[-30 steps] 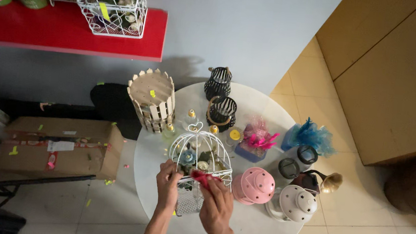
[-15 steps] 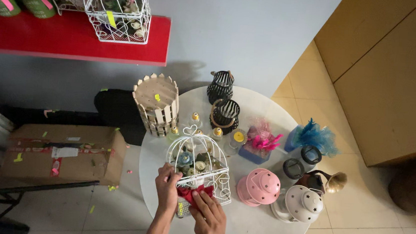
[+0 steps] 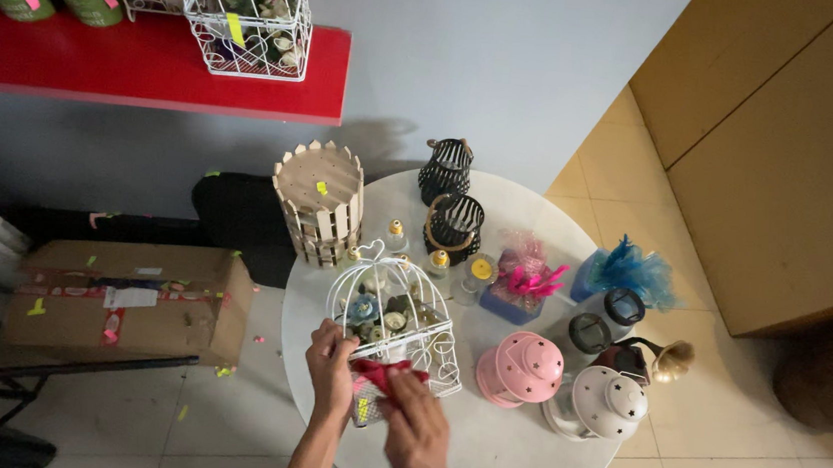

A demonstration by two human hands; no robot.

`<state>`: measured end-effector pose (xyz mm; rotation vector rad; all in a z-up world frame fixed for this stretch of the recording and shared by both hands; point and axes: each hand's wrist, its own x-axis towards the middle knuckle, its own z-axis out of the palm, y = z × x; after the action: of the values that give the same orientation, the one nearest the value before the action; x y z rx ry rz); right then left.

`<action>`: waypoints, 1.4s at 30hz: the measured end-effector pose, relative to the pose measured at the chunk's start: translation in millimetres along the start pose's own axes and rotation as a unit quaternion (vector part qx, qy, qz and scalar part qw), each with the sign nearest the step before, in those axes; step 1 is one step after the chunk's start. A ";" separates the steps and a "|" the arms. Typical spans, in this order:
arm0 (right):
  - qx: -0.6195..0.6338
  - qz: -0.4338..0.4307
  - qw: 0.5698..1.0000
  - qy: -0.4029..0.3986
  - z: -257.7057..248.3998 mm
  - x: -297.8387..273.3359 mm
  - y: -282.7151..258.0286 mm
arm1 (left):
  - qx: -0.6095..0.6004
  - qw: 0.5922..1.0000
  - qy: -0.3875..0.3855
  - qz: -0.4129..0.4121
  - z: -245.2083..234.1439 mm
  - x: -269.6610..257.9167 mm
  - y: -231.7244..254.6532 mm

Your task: The person wipes a white wire birdcage with a red cloth, then places it on a red shelf. The person then picks up a small glass bottle and wipes it with the same cloth.

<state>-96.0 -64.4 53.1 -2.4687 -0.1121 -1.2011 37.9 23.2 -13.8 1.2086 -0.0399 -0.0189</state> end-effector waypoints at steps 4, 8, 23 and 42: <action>0.029 -0.049 0.998 -0.040 3.6 -8.6 -14.6 | 0.042 0.999 -0.001 0.026 -4.4 2.3 0.5; 0.045 -0.068 0.996 -0.042 6.0 -19.7 -8.6 | 0.033 0.999 -0.003 0.026 -9.9 4.8 -5.6; -0.040 -0.025 0.999 0.007 -11.9 -16.5 15.5 | -0.103 0.994 0.014 -0.023 -10.6 10.3 -4.9; 0.012 0.032 0.998 0.045 -8.6 -17.5 25.2 | -0.072 0.997 0.020 -0.028 -15.6 8.9 9.7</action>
<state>-107.4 -89.2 36.5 -2.3744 -0.0227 -1.2734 47.3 40.9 -10.1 1.0653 0.0287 -0.0456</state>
